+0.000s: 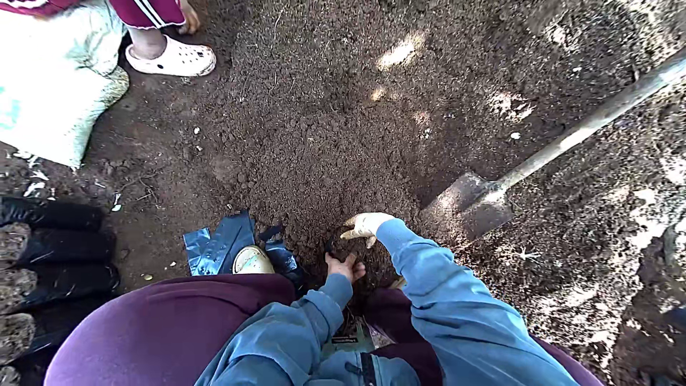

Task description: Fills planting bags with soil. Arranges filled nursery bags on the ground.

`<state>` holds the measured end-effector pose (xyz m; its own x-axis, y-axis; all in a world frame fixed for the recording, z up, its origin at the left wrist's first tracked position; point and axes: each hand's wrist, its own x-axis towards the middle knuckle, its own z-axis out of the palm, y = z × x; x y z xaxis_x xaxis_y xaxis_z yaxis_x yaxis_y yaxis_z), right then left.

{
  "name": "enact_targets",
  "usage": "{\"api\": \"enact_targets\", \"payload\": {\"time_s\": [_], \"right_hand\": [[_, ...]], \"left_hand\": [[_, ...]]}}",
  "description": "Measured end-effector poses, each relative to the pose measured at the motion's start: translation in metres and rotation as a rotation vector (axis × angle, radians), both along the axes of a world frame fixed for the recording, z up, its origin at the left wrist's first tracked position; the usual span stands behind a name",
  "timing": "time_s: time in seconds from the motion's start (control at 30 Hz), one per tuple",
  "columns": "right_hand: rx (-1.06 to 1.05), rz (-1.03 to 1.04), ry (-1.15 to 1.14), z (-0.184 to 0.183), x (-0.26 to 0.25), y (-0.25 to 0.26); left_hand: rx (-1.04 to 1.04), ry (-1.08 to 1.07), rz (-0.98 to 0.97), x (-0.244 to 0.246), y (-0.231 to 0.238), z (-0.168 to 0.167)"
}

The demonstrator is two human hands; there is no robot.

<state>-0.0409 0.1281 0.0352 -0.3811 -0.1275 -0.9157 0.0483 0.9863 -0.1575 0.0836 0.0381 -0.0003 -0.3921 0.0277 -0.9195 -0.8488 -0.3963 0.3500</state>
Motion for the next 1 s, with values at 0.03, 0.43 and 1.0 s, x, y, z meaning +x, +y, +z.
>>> {"api": "enact_targets", "payload": {"time_s": [0.03, 0.43, 1.0], "right_hand": [[-0.004, 0.039, 0.024, -0.002, 0.001, -0.002], [-0.044, -0.002, -0.071, -0.001, -0.002, 0.002], [-0.261, 0.021, 0.231, -0.016, 0.012, 0.011]], "left_hand": [[-0.008, -0.017, 0.023, -0.003, 0.001, 0.001], [-0.262, -0.069, -0.367, 0.001, 0.012, -0.013], [-0.29, -0.007, -0.597, -0.007, -0.008, -0.004]]}}
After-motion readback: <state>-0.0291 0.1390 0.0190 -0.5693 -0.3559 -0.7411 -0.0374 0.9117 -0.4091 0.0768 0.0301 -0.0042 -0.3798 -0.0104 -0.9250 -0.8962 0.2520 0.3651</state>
